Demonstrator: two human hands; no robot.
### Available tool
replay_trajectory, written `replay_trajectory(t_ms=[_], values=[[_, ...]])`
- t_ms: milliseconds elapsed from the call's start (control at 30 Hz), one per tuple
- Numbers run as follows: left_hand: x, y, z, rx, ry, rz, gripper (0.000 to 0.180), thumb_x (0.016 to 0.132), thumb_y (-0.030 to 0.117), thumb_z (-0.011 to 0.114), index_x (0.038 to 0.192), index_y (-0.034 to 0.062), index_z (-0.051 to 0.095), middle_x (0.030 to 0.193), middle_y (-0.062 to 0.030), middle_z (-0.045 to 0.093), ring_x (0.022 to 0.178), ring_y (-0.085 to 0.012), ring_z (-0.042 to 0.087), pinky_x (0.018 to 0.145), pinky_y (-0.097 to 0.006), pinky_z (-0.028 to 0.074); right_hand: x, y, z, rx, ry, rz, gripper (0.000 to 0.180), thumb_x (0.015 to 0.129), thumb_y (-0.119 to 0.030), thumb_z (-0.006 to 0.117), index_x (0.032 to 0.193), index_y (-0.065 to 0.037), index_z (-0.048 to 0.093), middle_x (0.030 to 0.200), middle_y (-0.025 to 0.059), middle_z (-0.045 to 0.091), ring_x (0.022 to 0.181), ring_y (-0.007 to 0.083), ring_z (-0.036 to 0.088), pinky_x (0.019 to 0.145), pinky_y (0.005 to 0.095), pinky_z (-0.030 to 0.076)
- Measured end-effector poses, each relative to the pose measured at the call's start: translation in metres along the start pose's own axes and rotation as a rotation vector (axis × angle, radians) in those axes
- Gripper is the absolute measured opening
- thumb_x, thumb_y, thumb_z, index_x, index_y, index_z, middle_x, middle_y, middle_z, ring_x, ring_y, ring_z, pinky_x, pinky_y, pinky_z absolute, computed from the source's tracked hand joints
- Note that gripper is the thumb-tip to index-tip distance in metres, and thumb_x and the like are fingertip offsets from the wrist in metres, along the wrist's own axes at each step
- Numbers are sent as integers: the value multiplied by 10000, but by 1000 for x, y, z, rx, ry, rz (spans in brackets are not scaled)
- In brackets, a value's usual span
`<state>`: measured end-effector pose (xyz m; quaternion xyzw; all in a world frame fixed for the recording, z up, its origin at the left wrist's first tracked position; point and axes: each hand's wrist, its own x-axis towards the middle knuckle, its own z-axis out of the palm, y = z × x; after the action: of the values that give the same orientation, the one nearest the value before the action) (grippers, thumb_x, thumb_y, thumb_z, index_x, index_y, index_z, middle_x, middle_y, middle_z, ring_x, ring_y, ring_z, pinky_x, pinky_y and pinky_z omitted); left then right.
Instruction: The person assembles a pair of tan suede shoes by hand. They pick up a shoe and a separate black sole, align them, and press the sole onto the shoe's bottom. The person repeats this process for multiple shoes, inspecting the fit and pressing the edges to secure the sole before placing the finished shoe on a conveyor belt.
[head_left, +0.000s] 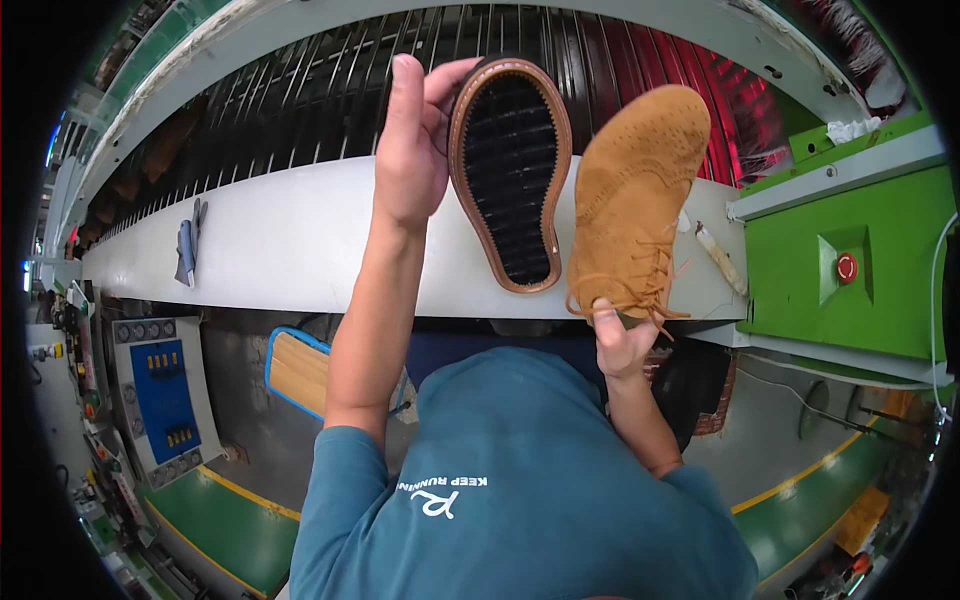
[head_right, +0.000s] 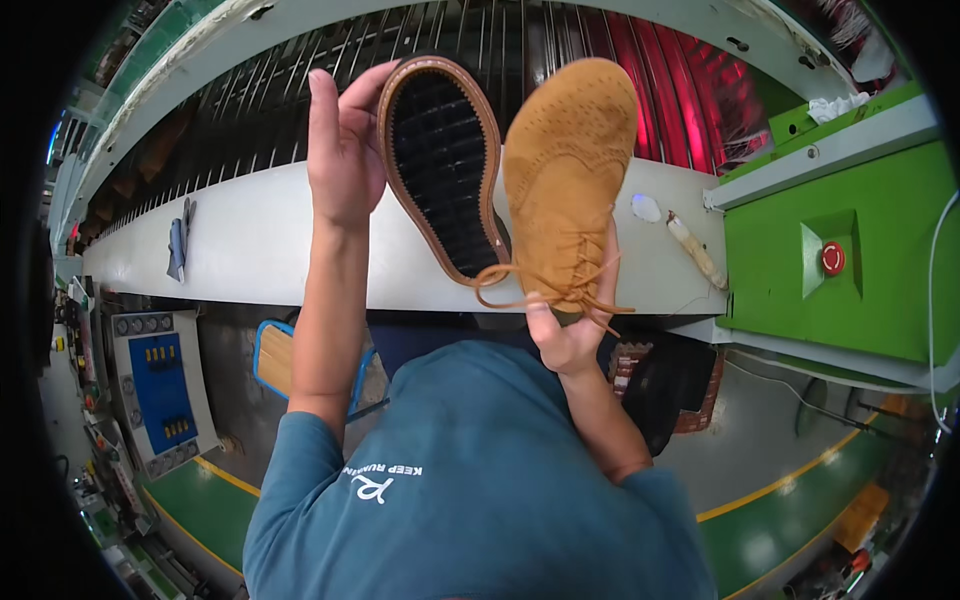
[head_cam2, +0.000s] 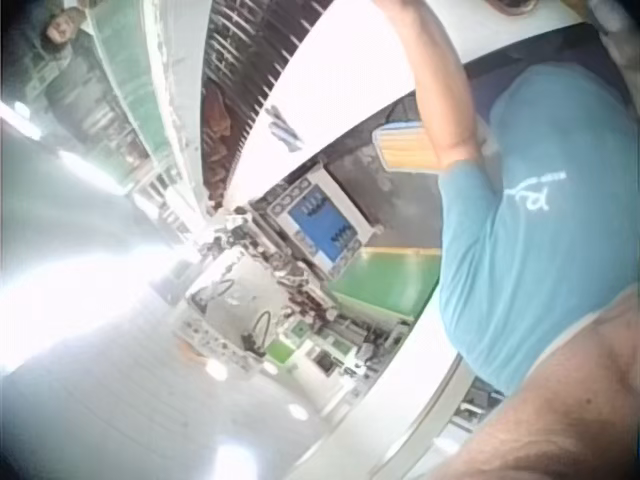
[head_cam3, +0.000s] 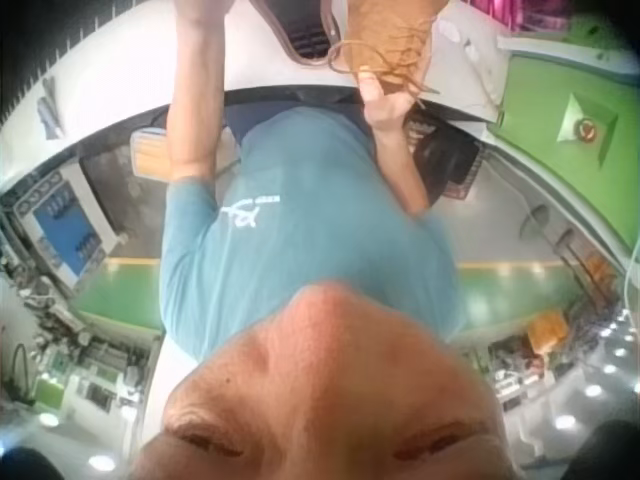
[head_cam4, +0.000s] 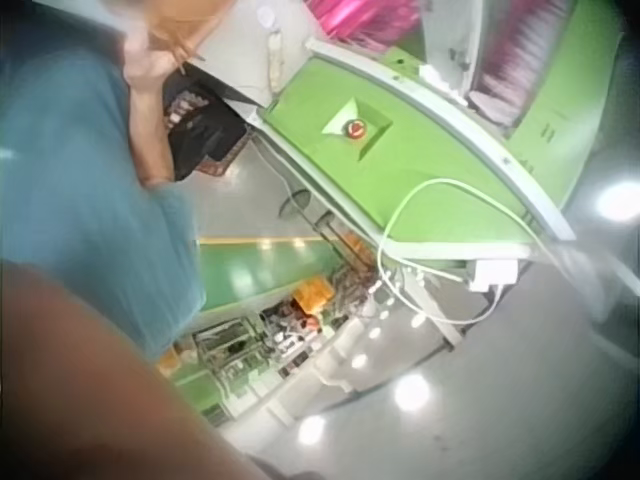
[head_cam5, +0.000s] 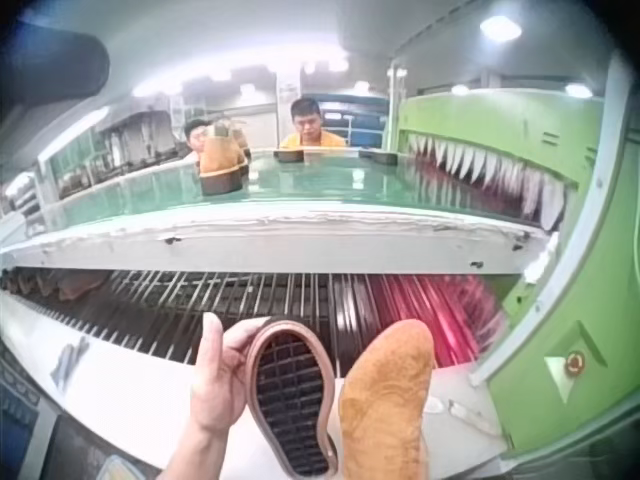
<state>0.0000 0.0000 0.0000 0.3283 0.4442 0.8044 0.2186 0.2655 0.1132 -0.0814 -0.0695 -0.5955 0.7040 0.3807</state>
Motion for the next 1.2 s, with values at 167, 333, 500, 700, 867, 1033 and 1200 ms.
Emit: replay_trajectory(t_ms=[167,333,500,700,867,1033,1200], values=[[13,-15,-21,-139,39,-60,900,1217,683,247,1431,-69,693,1265,-186,825,1165,-228,799,1047,-339,638,5,-16,7,-47,33,170,1041,934,19,740,1791,37,148,1635,210,518,1488,292,580,1246,444,475],[20,-24,-39,-92,87,-69,898,1216,680,267,1422,-77,704,1259,-186,827,1153,-218,802,1022,-329,650,19,-21,5,-27,9,275,1043,924,28,776,1776,63,176,1581,186,564,1444,244,603,1225,415,485],[23,-29,-46,-27,89,-93,934,1214,681,235,1501,-107,646,1377,-211,788,1263,-283,769,1132,-400,605,27,-24,6,-40,45,280,1040,932,27,781,1776,73,176,1572,180,570,1443,233,600,1230,410,478],[19,-24,-43,-39,75,-87,940,1217,675,208,1514,-107,635,1416,-219,771,1311,-288,749,1168,-404,585,26,-26,12,-17,-8,232,1043,936,31,772,1780,76,160,1581,183,560,1465,246,587,1242,413,471],[10,-9,-9,2,38,11,896,1222,670,237,1474,-79,659,1310,-184,812,1185,-232,790,1057,-343,629,10,-24,20,-40,-50,175,1072,921,50,736,1800,39,124,1636,204,512,1518,275,553,1254,434,464],[-9,5,16,58,-34,114,934,1218,683,182,1512,-84,624,1342,-177,790,1227,-224,765,1061,-344,609,-11,-17,23,17,-152,133,1167,900,-4,742,1811,21,14,1746,224,364,1630,322,426,1295,452,402],[-30,21,27,146,-97,178,760,938,298,929,1515,-81,610,1357,-172,771,1262,-232,748,1123,-377,594,-27,-10,25,39,-247,74,1195,879,-60,762,1796,64,6,1756,232,335,1648,322,392,1320,453,356]])
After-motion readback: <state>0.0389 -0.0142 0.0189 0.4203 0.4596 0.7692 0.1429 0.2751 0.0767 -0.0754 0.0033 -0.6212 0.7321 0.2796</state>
